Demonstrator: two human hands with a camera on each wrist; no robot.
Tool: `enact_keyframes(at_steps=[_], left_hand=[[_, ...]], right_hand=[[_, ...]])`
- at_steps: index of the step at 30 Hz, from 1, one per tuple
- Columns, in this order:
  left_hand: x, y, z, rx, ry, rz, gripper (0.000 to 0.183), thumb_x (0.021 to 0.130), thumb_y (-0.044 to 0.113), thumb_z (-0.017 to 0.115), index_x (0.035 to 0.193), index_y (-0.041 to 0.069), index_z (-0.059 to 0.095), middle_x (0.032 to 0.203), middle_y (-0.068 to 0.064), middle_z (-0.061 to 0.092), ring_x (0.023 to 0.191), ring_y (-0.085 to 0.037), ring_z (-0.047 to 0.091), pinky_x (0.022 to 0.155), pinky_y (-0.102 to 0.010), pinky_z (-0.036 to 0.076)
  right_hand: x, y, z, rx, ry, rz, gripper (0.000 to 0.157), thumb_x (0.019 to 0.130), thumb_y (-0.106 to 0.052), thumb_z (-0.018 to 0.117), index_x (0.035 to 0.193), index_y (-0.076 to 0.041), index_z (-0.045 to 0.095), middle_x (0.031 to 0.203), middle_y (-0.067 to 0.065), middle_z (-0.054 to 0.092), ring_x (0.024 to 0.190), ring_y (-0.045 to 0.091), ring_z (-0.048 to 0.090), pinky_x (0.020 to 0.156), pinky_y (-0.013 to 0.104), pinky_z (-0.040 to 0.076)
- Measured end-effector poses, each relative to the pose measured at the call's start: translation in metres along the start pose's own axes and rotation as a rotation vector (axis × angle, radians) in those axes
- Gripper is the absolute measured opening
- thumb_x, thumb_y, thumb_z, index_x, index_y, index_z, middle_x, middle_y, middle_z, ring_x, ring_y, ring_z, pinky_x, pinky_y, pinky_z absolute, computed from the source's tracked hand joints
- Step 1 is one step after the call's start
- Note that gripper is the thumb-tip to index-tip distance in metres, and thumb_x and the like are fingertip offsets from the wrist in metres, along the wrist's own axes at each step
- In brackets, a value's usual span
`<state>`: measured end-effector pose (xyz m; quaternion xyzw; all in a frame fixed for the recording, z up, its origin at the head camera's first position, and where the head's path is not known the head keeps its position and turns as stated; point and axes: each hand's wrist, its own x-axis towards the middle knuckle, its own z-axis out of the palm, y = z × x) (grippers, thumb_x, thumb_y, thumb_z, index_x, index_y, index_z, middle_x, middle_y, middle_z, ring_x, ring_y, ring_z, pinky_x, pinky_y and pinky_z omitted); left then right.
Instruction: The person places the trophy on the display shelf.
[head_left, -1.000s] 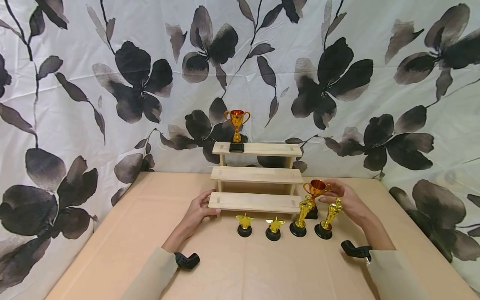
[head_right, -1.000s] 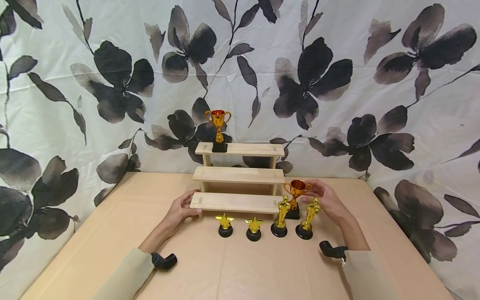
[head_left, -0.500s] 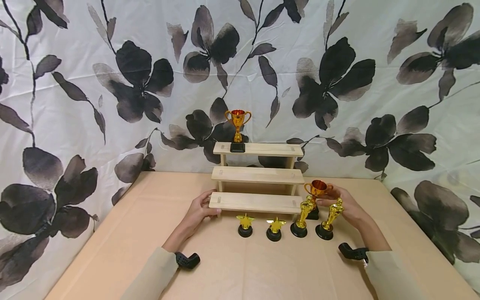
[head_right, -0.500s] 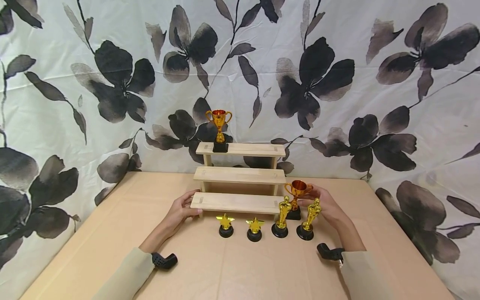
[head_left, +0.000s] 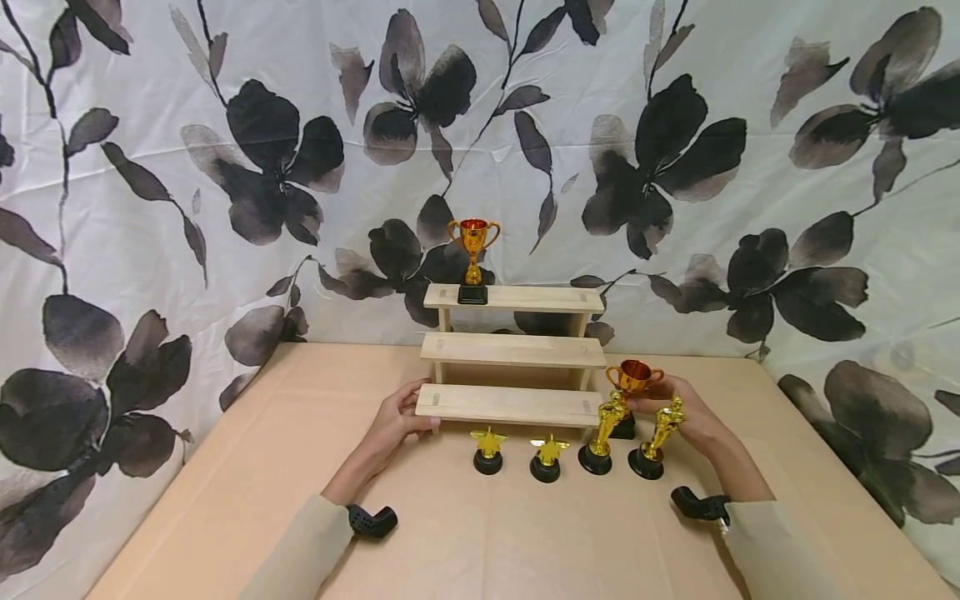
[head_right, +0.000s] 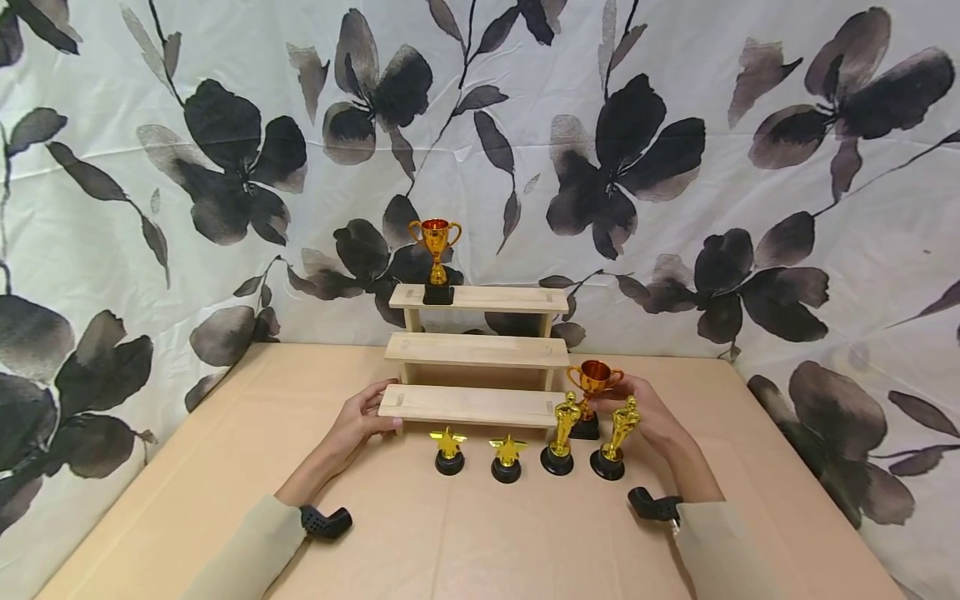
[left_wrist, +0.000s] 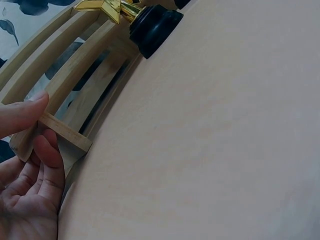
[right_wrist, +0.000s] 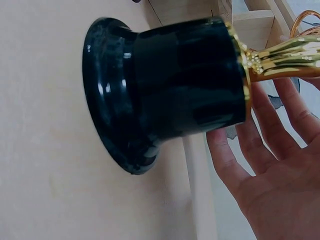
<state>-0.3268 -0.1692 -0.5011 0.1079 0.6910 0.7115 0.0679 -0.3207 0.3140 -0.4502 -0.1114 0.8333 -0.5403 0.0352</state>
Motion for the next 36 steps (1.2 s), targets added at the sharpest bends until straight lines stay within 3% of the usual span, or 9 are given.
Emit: enact_keyframes(at_steps=[4, 12, 18, 21, 24, 27, 36], left_hand=[[-0.0016, 0.0, -0.0015, 0.005, 0.001, 0.003, 0.085, 0.083, -0.002, 0.076, 0.158, 0.002, 0.036, 0.136, -0.028, 0.059, 0.089, -0.01, 0.066, 0.064, -0.023, 0.05], [-0.0032, -0.0004, -0.0016, 0.004, 0.006, -0.005, 0.085, 0.083, -0.001, 0.077, 0.158, 0.003, 0.036, 0.137, -0.028, 0.058, 0.094, -0.01, 0.066, 0.067, -0.023, 0.052], [-0.0037, -0.0001, -0.0012, -0.006, 0.023, -0.01, 0.085, 0.082, 0.0, 0.077, 0.157, 0.004, 0.038, 0.133, -0.022, 0.062, 0.092, -0.011, 0.067, 0.065, -0.024, 0.052], [-0.0036, -0.0002, -0.001, -0.004, 0.025, -0.01, 0.084, 0.082, 0.0, 0.078, 0.157, 0.005, 0.039, 0.132, -0.02, 0.062, 0.091, -0.012, 0.066, 0.064, -0.024, 0.051], [-0.003, -0.0005, -0.001, 0.003, 0.02, -0.009, 0.084, 0.082, 0.001, 0.078, 0.157, 0.005, 0.039, 0.131, -0.019, 0.062, 0.094, -0.012, 0.066, 0.064, -0.024, 0.05], [-0.0022, -0.0011, -0.0011, 0.01, 0.014, -0.005, 0.085, 0.082, 0.001, 0.077, 0.157, 0.003, 0.037, 0.132, -0.02, 0.062, 0.098, -0.012, 0.066, 0.065, -0.023, 0.049], [-0.0009, 0.0001, 0.0008, 0.011, 0.007, -0.01, 0.084, 0.082, 0.001, 0.077, 0.157, 0.003, 0.037, 0.136, -0.022, 0.06, 0.098, -0.012, 0.065, 0.065, -0.023, 0.049]], right_hand=[[0.0002, -0.0018, 0.0032, 0.002, -0.005, 0.004, 0.055, 0.097, -0.022, 0.072, 0.14, 0.007, 0.054, 0.124, 0.009, 0.073, 0.106, 0.004, 0.066, 0.102, 0.038, 0.043], [0.0023, 0.0005, 0.0065, 0.016, -0.027, -0.017, 0.058, 0.097, -0.022, 0.071, 0.145, 0.005, 0.05, 0.132, 0.02, 0.067, 0.108, 0.005, 0.065, 0.111, 0.062, 0.038], [0.0044, 0.0011, 0.0096, 0.076, -0.059, -0.011, 0.061, 0.096, -0.016, 0.072, 0.146, 0.008, 0.048, 0.139, 0.03, 0.062, 0.107, 0.001, 0.065, 0.115, 0.073, 0.026], [0.0045, 0.0004, 0.0105, 0.081, -0.059, -0.015, 0.059, 0.095, -0.014, 0.071, 0.144, 0.01, 0.049, 0.134, 0.026, 0.066, 0.106, 0.0, 0.066, 0.115, 0.063, 0.032], [0.0041, -0.0007, 0.0108, 0.074, -0.056, -0.025, 0.055, 0.096, -0.013, 0.07, 0.142, 0.012, 0.051, 0.128, 0.015, 0.072, 0.106, 0.001, 0.067, 0.11, 0.038, 0.043], [0.0034, -0.002, 0.0105, 0.075, -0.053, -0.028, 0.052, 0.097, -0.013, 0.069, 0.14, 0.013, 0.052, 0.123, 0.008, 0.074, 0.105, 0.002, 0.068, 0.097, 0.018, 0.046], [0.0034, -0.0008, 0.0078, 0.08, -0.044, -0.022, 0.051, 0.097, -0.012, 0.07, 0.137, 0.014, 0.054, 0.113, -0.004, 0.075, 0.102, 0.002, 0.068, 0.093, 0.014, 0.046]])
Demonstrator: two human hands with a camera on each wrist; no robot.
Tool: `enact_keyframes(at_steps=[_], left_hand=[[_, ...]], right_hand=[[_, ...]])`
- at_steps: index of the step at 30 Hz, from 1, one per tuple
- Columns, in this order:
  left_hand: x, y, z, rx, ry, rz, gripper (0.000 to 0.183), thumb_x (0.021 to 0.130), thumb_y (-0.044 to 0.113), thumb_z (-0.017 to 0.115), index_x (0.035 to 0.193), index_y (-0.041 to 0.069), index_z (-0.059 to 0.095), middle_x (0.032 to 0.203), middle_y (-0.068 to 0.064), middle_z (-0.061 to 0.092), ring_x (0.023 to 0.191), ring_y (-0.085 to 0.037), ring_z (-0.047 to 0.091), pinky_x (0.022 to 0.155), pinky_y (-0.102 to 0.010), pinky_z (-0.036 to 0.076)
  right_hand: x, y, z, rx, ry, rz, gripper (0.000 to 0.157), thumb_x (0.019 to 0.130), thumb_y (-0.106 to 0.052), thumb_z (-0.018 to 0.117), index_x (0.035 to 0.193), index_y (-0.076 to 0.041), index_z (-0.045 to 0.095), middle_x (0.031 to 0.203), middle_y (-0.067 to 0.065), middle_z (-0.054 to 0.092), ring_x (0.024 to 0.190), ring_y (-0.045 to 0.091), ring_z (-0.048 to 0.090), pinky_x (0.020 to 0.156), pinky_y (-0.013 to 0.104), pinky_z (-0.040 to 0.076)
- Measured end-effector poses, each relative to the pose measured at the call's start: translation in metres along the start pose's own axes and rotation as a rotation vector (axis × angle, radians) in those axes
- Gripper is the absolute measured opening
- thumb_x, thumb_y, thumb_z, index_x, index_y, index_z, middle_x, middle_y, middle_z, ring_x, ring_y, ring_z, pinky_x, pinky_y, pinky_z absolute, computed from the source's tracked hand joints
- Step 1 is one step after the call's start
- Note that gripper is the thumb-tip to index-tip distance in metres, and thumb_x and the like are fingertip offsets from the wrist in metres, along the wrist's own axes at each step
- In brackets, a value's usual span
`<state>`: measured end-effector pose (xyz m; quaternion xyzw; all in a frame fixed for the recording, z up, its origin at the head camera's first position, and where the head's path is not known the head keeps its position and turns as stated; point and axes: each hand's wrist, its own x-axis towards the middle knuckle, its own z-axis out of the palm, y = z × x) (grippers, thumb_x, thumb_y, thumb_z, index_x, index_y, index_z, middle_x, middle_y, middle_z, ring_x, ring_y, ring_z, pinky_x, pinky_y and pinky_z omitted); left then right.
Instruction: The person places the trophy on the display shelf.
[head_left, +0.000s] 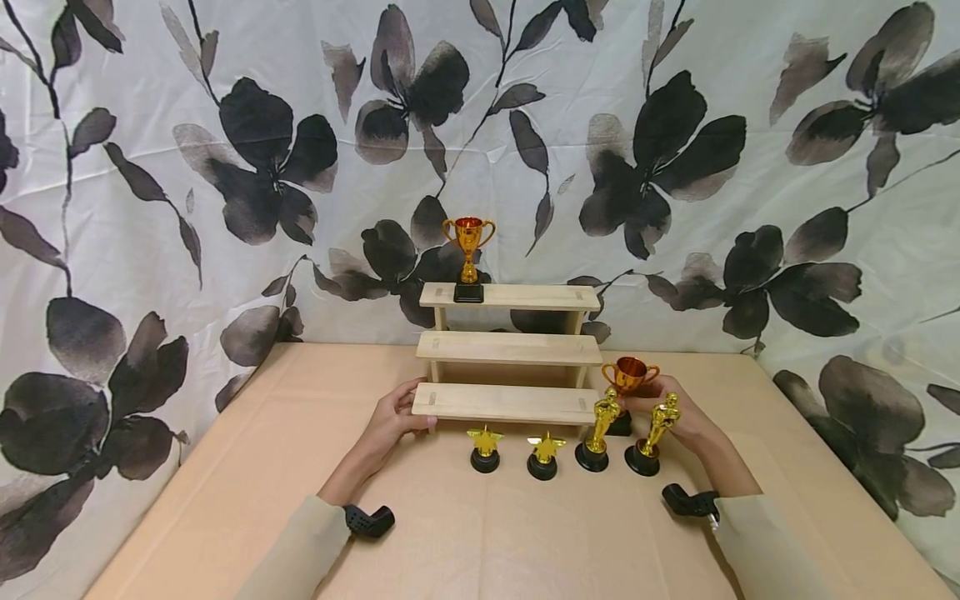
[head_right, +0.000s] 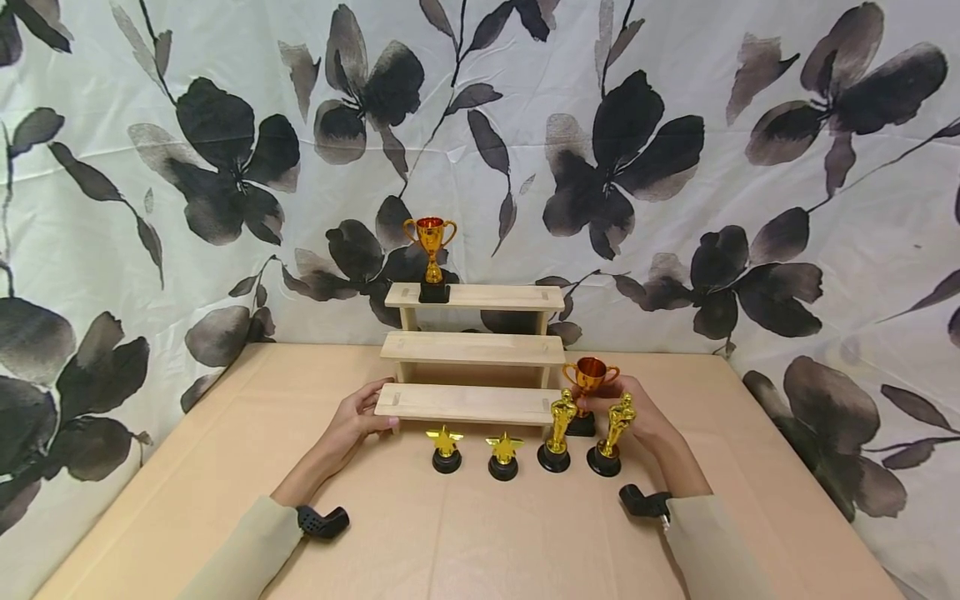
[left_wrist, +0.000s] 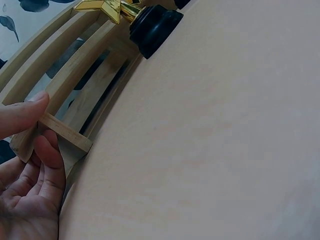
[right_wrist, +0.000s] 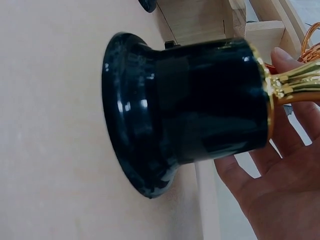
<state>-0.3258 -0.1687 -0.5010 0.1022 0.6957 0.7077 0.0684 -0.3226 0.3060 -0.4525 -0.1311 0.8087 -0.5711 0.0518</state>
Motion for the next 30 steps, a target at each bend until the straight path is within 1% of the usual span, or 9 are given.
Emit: enact_keyframes(at_steps=[4, 6, 7, 9, 11, 13, 18, 23, 30], left_hand=[[0.0003, 0.0014, 0.0007, -0.007, 0.001, -0.001, 0.085, 0.082, 0.0, 0.076, 0.157, 0.003, 0.037, 0.137, -0.023, 0.059, 0.098, -0.011, 0.065, 0.065, -0.023, 0.049], [0.0006, 0.0012, 0.0004, -0.008, 0.0, 0.0, 0.085, 0.082, -0.001, 0.077, 0.157, 0.003, 0.037, 0.137, -0.023, 0.059, 0.098, -0.011, 0.066, 0.065, -0.023, 0.049], [0.0009, 0.0008, 0.0002, -0.01, 0.0, -0.001, 0.085, 0.081, -0.001, 0.077, 0.157, 0.002, 0.037, 0.136, -0.023, 0.059, 0.098, -0.011, 0.066, 0.064, -0.023, 0.049], [0.0011, 0.0004, -0.0001, -0.009, 0.001, 0.0, 0.086, 0.081, -0.001, 0.077, 0.157, 0.001, 0.037, 0.136, -0.023, 0.06, 0.097, -0.011, 0.066, 0.064, -0.023, 0.049], [0.0017, -0.0004, -0.0004, -0.008, 0.003, -0.001, 0.086, 0.081, -0.001, 0.077, 0.157, 0.001, 0.037, 0.135, -0.022, 0.06, 0.097, -0.011, 0.066, 0.064, -0.023, 0.049], [0.002, -0.0006, -0.0005, -0.008, 0.001, -0.001, 0.086, 0.081, -0.001, 0.077, 0.157, 0.001, 0.036, 0.134, -0.021, 0.061, 0.096, -0.01, 0.066, 0.064, -0.023, 0.049], [0.0023, -0.001, -0.0007, -0.009, -0.001, -0.005, 0.085, 0.082, -0.001, 0.077, 0.157, 0.001, 0.036, 0.133, -0.02, 0.061, 0.096, -0.01, 0.066, 0.065, -0.023, 0.05], [0.0022, -0.0009, -0.0004, -0.009, 0.002, -0.005, 0.085, 0.082, -0.001, 0.077, 0.157, 0.001, 0.036, 0.133, -0.02, 0.06, 0.097, -0.01, 0.066, 0.065, -0.023, 0.049], [0.002, -0.0012, -0.0002, -0.009, -0.002, 0.003, 0.085, 0.082, -0.002, 0.076, 0.157, 0.0, 0.035, 0.134, -0.023, 0.059, 0.097, -0.01, 0.066, 0.065, -0.023, 0.049]], right_hand=[[-0.0002, 0.0004, -0.0005, 0.002, 0.001, -0.008, 0.051, 0.097, -0.012, 0.07, 0.136, 0.015, 0.055, 0.11, -0.008, 0.075, 0.102, 0.002, 0.068, 0.093, 0.013, 0.046], [0.0, 0.0, -0.0002, -0.006, 0.006, 0.006, 0.052, 0.097, -0.014, 0.07, 0.138, 0.014, 0.054, 0.114, -0.003, 0.075, 0.103, 0.002, 0.068, 0.102, 0.024, 0.046], [0.0, -0.0001, -0.0001, -0.012, 0.008, 0.01, 0.052, 0.097, -0.015, 0.07, 0.138, 0.013, 0.054, 0.115, 0.0, 0.075, 0.103, 0.003, 0.068, 0.104, 0.027, 0.046], [-0.0002, -0.0005, -0.0001, -0.028, 0.016, 0.026, 0.052, 0.097, -0.017, 0.07, 0.138, 0.011, 0.055, 0.118, 0.004, 0.075, 0.104, 0.004, 0.068, 0.106, 0.033, 0.044], [-0.0002, -0.0002, -0.0004, -0.039, 0.02, 0.034, 0.053, 0.097, -0.018, 0.07, 0.139, 0.01, 0.055, 0.12, 0.008, 0.074, 0.105, 0.005, 0.068, 0.109, 0.042, 0.042], [-0.0009, 0.0001, -0.0008, -0.045, 0.023, 0.032, 0.053, 0.097, -0.02, 0.071, 0.138, 0.01, 0.055, 0.12, 0.007, 0.074, 0.105, 0.006, 0.068, 0.109, 0.043, 0.043], [-0.0019, 0.0013, -0.0014, -0.038, 0.03, 0.032, 0.056, 0.097, -0.022, 0.072, 0.139, 0.01, 0.055, 0.122, 0.01, 0.073, 0.106, 0.006, 0.067, 0.114, 0.064, 0.035], [-0.0021, 0.0017, -0.0016, -0.025, 0.034, 0.04, 0.057, 0.096, -0.022, 0.073, 0.14, 0.01, 0.055, 0.122, 0.009, 0.074, 0.107, 0.006, 0.067, 0.116, 0.067, 0.031], [-0.0017, 0.0022, -0.0022, -0.024, 0.039, 0.046, 0.058, 0.097, -0.023, 0.073, 0.141, 0.01, 0.054, 0.123, 0.01, 0.073, 0.105, 0.002, 0.066, 0.116, 0.07, 0.028]])
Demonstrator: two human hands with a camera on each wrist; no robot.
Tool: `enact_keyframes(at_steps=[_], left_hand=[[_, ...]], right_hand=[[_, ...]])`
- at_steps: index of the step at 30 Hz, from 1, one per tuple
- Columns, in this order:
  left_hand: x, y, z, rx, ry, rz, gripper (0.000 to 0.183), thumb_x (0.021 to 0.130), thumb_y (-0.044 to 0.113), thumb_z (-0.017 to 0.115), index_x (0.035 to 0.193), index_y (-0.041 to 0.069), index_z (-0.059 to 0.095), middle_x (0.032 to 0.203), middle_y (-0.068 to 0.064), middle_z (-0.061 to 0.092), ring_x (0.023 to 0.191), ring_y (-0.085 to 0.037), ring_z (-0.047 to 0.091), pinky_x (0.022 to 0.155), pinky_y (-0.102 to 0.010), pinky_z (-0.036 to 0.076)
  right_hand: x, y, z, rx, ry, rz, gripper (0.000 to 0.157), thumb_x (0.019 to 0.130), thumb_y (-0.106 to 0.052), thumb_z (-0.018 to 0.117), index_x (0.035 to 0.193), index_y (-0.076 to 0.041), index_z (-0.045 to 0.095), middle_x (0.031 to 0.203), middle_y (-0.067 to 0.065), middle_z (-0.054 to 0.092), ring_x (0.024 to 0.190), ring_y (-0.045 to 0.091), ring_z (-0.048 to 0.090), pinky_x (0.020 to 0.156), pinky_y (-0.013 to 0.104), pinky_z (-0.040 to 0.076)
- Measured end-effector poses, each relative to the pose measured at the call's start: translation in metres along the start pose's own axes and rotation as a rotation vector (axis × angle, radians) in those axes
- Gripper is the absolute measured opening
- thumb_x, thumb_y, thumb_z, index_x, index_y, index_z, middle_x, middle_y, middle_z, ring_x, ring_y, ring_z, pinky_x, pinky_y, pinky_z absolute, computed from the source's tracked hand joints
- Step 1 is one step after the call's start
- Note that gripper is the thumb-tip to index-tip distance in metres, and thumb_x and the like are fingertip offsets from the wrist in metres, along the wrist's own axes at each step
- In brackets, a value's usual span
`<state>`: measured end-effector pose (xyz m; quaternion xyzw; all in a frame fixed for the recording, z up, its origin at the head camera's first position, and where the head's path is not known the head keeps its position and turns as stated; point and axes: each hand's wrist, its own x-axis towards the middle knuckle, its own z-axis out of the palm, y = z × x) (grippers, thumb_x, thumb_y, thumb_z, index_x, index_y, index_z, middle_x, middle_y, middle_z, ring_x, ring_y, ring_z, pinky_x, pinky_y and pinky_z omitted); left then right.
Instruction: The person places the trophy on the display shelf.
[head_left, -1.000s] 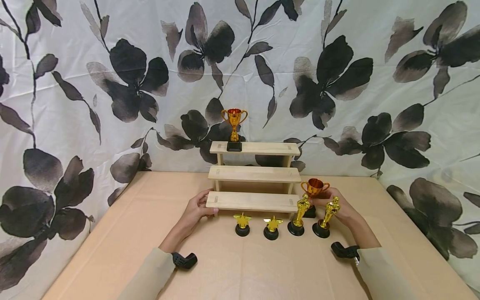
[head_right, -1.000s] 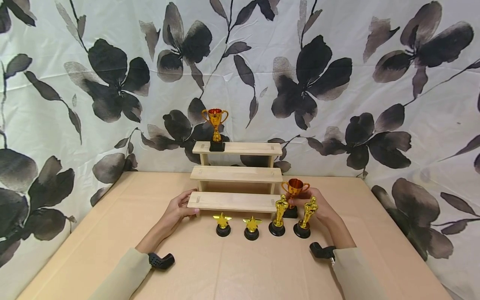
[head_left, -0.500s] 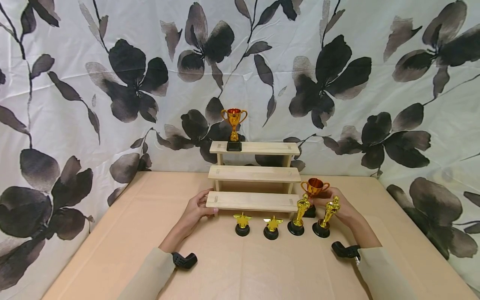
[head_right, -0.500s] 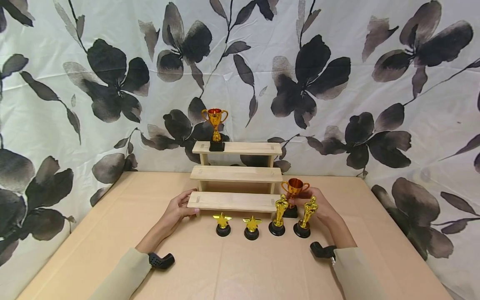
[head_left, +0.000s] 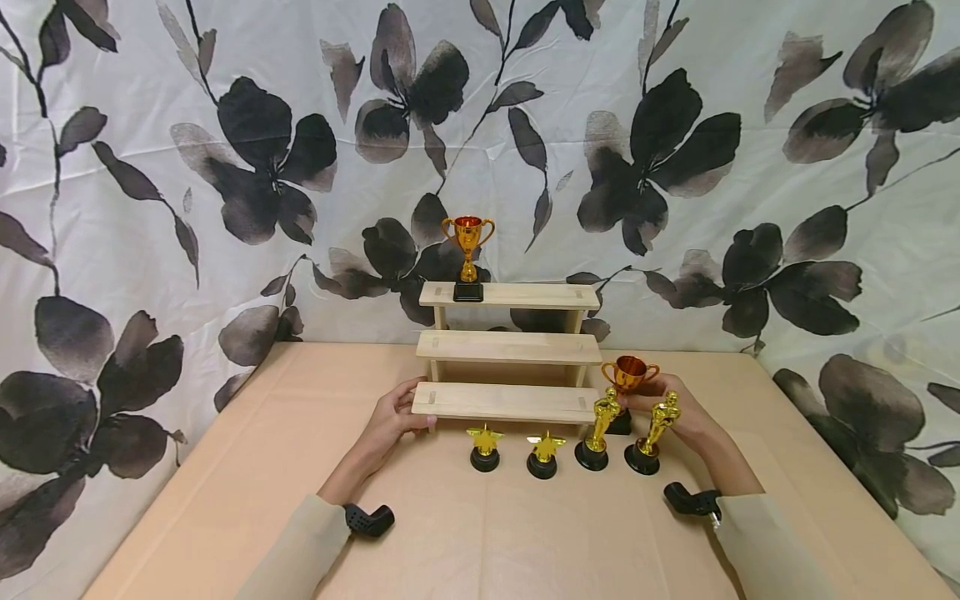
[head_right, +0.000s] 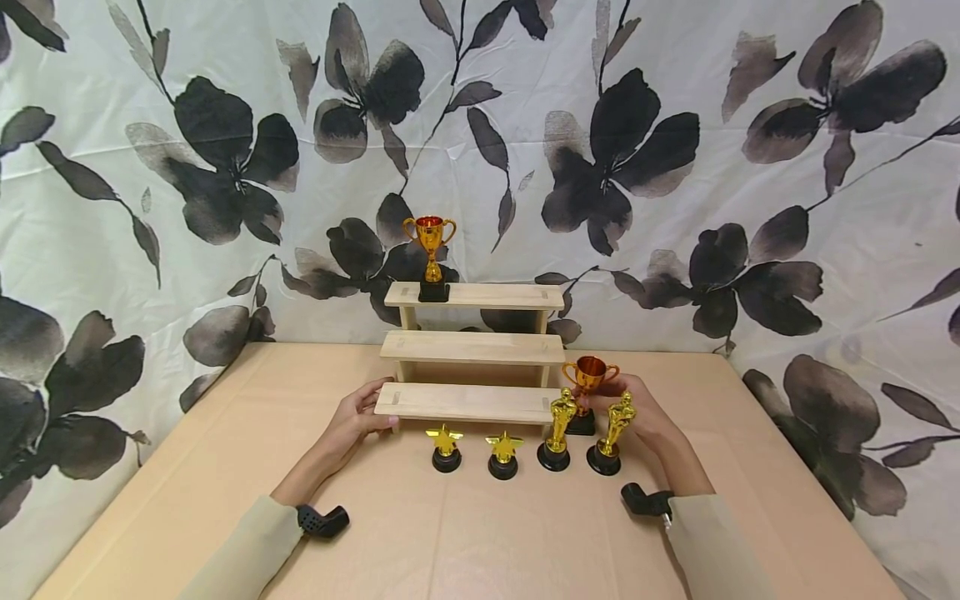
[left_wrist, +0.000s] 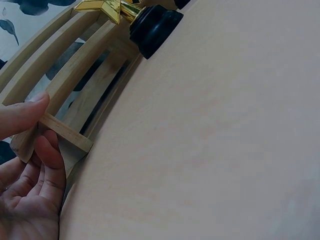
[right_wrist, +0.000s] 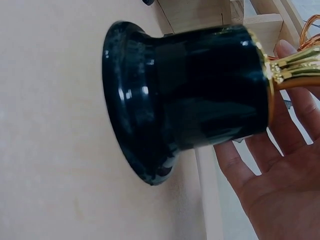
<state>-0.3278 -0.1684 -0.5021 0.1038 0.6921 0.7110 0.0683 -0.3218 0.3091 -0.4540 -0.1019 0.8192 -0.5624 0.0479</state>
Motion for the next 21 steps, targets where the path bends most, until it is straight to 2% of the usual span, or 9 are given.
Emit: enact_keyframes(at_steps=[4, 10, 17, 21], left_hand=[[-0.0005, -0.0003, -0.0001, 0.001, -0.001, 0.002, 0.085, 0.082, -0.001, 0.076, 0.157, -0.001, 0.035, 0.134, -0.025, 0.059, 0.096, -0.01, 0.066, 0.064, -0.023, 0.048], [0.0001, -0.0005, -0.0001, 0.006, -0.003, 0.007, 0.085, 0.082, -0.001, 0.076, 0.157, 0.0, 0.036, 0.135, -0.025, 0.058, 0.095, -0.01, 0.066, 0.064, -0.022, 0.048], [0.0004, 0.0001, -0.0003, 0.009, 0.0, 0.004, 0.085, 0.082, -0.001, 0.076, 0.157, 0.002, 0.036, 0.136, -0.024, 0.059, 0.099, -0.01, 0.066, 0.065, -0.023, 0.048], [-0.0001, 0.0008, 0.0, 0.007, -0.006, 0.003, 0.086, 0.083, 0.0, 0.077, 0.157, 0.001, 0.035, 0.139, -0.026, 0.058, 0.101, -0.01, 0.066, 0.066, -0.023, 0.048]], right_hand=[[0.0002, 0.0001, -0.0001, 0.004, 0.004, -0.002, 0.058, 0.096, -0.022, 0.074, 0.14, 0.01, 0.054, 0.118, 0.003, 0.075, 0.103, 0.001, 0.066, 0.116, 0.07, 0.029], [0.0013, 0.0002, 0.0003, 0.004, 0.007, -0.007, 0.058, 0.095, -0.021, 0.074, 0.14, 0.011, 0.055, 0.111, -0.009, 0.075, 0.103, 0.003, 0.068, 0.114, 0.062, 0.035], [0.0021, 0.0007, -0.0004, -0.031, 0.013, -0.01, 0.057, 0.096, -0.023, 0.074, 0.14, 0.008, 0.056, 0.114, -0.006, 0.075, 0.105, 0.004, 0.067, 0.111, 0.054, 0.04], [0.0021, 0.0001, 0.0, -0.025, 0.016, -0.004, 0.057, 0.095, -0.023, 0.075, 0.139, 0.009, 0.056, 0.116, -0.002, 0.076, 0.104, 0.004, 0.067, 0.112, 0.057, 0.038]])
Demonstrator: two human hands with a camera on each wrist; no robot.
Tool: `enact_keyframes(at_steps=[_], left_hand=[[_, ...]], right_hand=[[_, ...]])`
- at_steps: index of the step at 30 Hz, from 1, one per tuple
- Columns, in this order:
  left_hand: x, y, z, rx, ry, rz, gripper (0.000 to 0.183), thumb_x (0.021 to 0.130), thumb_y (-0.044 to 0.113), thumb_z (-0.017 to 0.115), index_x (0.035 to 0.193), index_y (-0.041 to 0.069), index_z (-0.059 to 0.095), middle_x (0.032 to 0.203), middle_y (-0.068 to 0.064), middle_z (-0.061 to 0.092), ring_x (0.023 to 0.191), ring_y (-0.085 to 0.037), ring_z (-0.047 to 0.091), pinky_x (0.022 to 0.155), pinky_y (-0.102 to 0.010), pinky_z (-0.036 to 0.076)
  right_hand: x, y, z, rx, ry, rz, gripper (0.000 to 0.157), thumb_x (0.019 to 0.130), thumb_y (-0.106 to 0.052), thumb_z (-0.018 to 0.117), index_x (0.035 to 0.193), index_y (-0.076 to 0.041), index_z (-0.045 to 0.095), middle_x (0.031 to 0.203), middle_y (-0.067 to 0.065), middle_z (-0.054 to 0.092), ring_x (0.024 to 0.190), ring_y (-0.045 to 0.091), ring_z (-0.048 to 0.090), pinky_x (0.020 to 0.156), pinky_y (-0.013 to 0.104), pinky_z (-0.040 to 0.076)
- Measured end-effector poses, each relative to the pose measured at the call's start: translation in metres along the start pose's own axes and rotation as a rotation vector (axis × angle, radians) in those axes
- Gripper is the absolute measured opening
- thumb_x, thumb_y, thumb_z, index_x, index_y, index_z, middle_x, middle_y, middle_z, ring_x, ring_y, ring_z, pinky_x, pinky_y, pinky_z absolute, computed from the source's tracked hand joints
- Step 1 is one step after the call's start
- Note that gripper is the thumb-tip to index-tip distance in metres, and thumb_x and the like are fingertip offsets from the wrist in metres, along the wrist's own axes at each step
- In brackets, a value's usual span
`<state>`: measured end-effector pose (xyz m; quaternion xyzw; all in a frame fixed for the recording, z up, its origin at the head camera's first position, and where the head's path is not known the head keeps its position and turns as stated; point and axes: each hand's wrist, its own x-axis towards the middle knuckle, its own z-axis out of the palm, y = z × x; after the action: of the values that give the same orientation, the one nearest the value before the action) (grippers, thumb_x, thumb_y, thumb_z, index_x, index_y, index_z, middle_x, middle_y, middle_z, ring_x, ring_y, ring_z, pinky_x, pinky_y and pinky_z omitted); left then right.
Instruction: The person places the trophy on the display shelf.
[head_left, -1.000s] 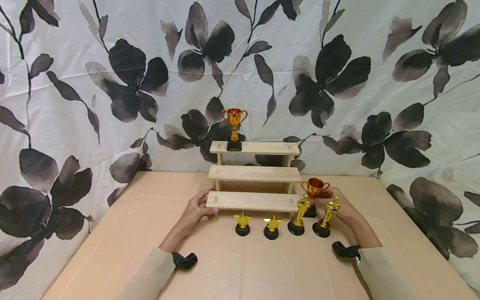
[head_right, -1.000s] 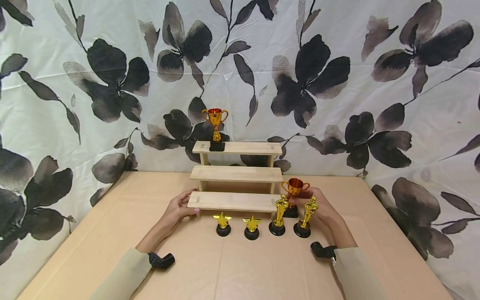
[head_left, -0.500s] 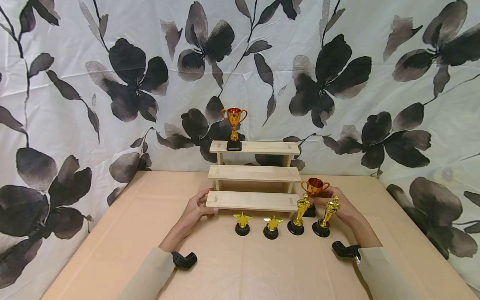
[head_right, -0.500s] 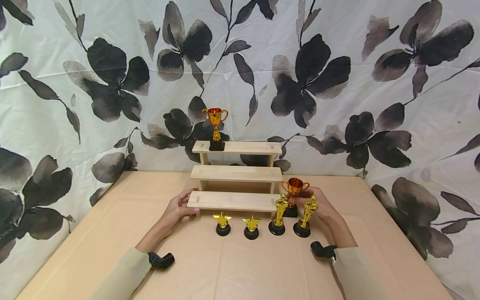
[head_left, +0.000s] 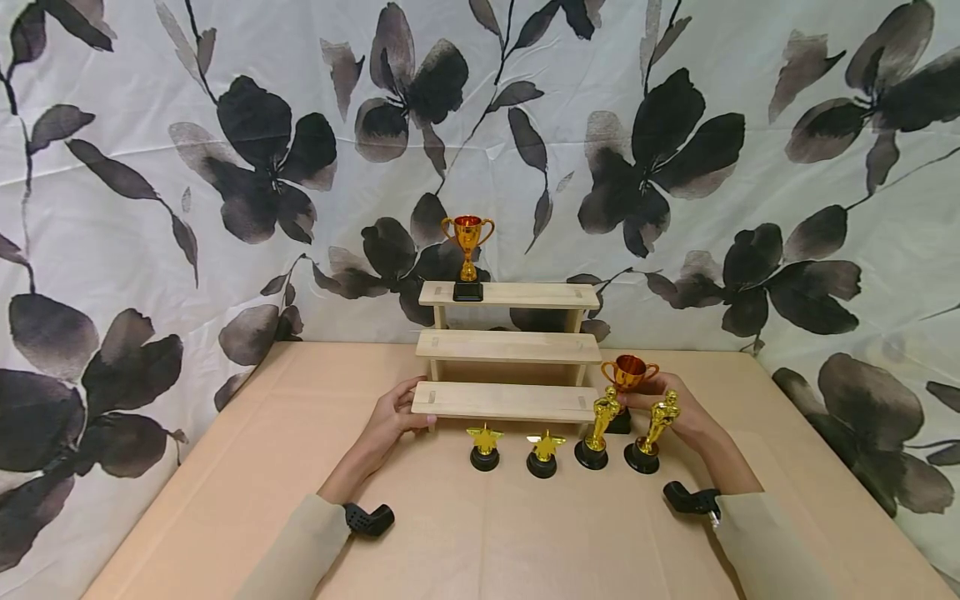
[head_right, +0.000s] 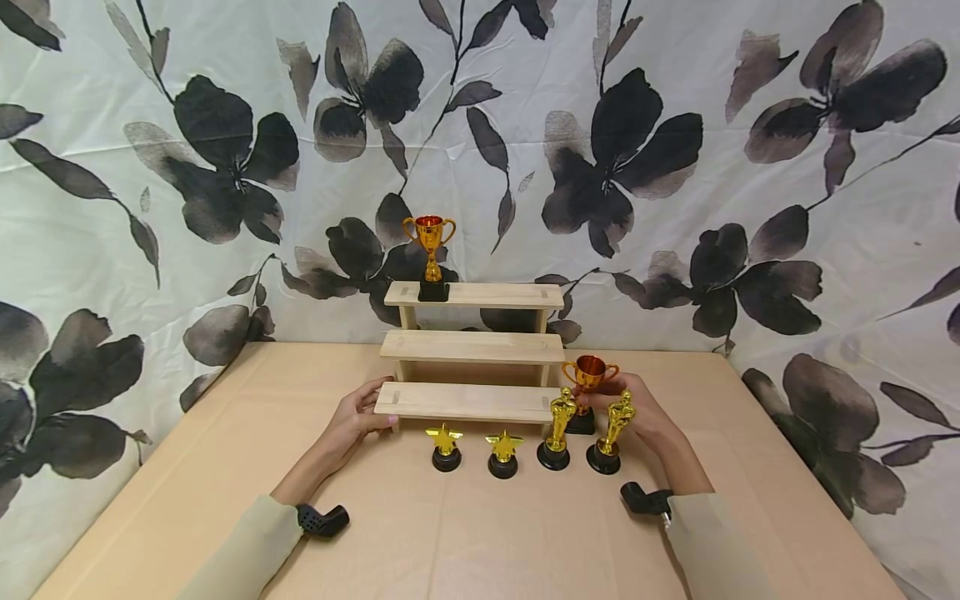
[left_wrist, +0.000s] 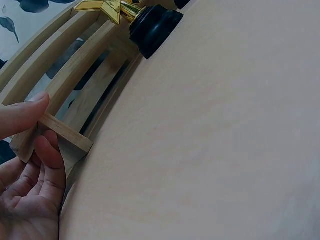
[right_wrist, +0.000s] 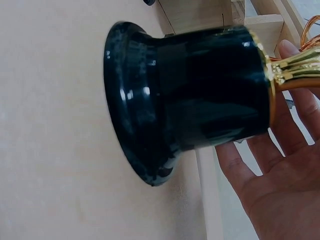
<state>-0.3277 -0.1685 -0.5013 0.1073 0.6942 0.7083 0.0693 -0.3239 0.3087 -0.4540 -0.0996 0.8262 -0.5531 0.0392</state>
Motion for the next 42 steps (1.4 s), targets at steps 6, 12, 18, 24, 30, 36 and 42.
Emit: enact_keyframes(at_steps=[6, 12, 18, 24, 30, 36, 42], left_hand=[[0.0009, -0.0002, -0.0009, 0.003, -0.006, 0.006, 0.085, 0.083, 0.0, 0.076, 0.157, 0.0, 0.035, 0.139, -0.029, 0.057, 0.099, -0.01, 0.065, 0.065, -0.023, 0.047], [0.0015, -0.0002, -0.001, 0.001, -0.001, 0.007, 0.085, 0.082, 0.0, 0.076, 0.157, 0.001, 0.036, 0.137, -0.026, 0.058, 0.097, -0.011, 0.066, 0.064, -0.024, 0.047], [0.001, 0.0002, -0.0006, 0.011, 0.0, 0.008, 0.084, 0.083, 0.0, 0.076, 0.157, 0.001, 0.036, 0.134, -0.025, 0.06, 0.092, -0.011, 0.065, 0.063, -0.024, 0.047], [0.0016, -0.0001, -0.0004, 0.004, -0.004, 0.003, 0.085, 0.083, 0.0, 0.076, 0.158, 0.001, 0.035, 0.136, -0.027, 0.058, 0.09, -0.01, 0.065, 0.064, -0.024, 0.047], [0.0012, -0.0007, -0.0004, 0.004, 0.005, 0.005, 0.084, 0.083, -0.001, 0.076, 0.157, 0.002, 0.036, 0.133, -0.023, 0.06, 0.091, -0.011, 0.065, 0.063, -0.024, 0.047], [0.0003, 0.0006, 0.0005, 0.007, 0.008, 0.007, 0.083, 0.083, 0.0, 0.076, 0.157, 0.004, 0.038, 0.133, -0.02, 0.061, 0.091, -0.012, 0.066, 0.063, -0.024, 0.047], [0.0003, 0.0, 0.0002, 0.004, -0.001, 0.009, 0.084, 0.083, 0.0, 0.076, 0.157, 0.003, 0.036, 0.134, -0.022, 0.061, 0.091, -0.011, 0.065, 0.063, -0.024, 0.048]], right_hand=[[-0.0004, -0.0008, 0.0002, 0.013, 0.001, 0.0, 0.057, 0.095, -0.023, 0.074, 0.139, 0.009, 0.056, 0.115, -0.002, 0.076, 0.103, 0.003, 0.068, 0.114, 0.063, 0.035], [0.0004, 0.0012, 0.0, -0.004, 0.001, -0.017, 0.058, 0.097, -0.023, 0.073, 0.141, 0.009, 0.055, 0.111, -0.01, 0.076, 0.103, 0.003, 0.068, 0.108, 0.045, 0.043], [0.0, 0.0006, 0.0, 0.0, 0.001, -0.028, 0.058, 0.096, -0.022, 0.074, 0.141, 0.009, 0.055, 0.108, -0.014, 0.075, 0.103, 0.003, 0.069, 0.095, 0.017, 0.046], [-0.0008, 0.0001, -0.0001, -0.012, 0.004, -0.026, 0.058, 0.097, -0.023, 0.073, 0.142, 0.009, 0.055, 0.109, -0.015, 0.075, 0.104, 0.003, 0.068, 0.098, 0.024, 0.044], [-0.001, 0.0006, -0.0003, -0.006, -0.001, -0.031, 0.058, 0.097, -0.023, 0.073, 0.141, 0.008, 0.055, 0.11, -0.014, 0.075, 0.104, 0.003, 0.068, 0.097, 0.021, 0.044], [-0.0015, 0.0009, -0.0002, 0.006, -0.004, -0.037, 0.06, 0.097, -0.023, 0.073, 0.143, 0.01, 0.053, 0.111, -0.013, 0.076, 0.105, 0.004, 0.069, 0.095, 0.017, 0.045], [-0.0012, 0.0012, -0.0003, 0.004, -0.006, -0.032, 0.059, 0.097, -0.024, 0.073, 0.142, 0.009, 0.054, 0.111, -0.012, 0.076, 0.105, 0.005, 0.069, 0.097, 0.022, 0.045]])
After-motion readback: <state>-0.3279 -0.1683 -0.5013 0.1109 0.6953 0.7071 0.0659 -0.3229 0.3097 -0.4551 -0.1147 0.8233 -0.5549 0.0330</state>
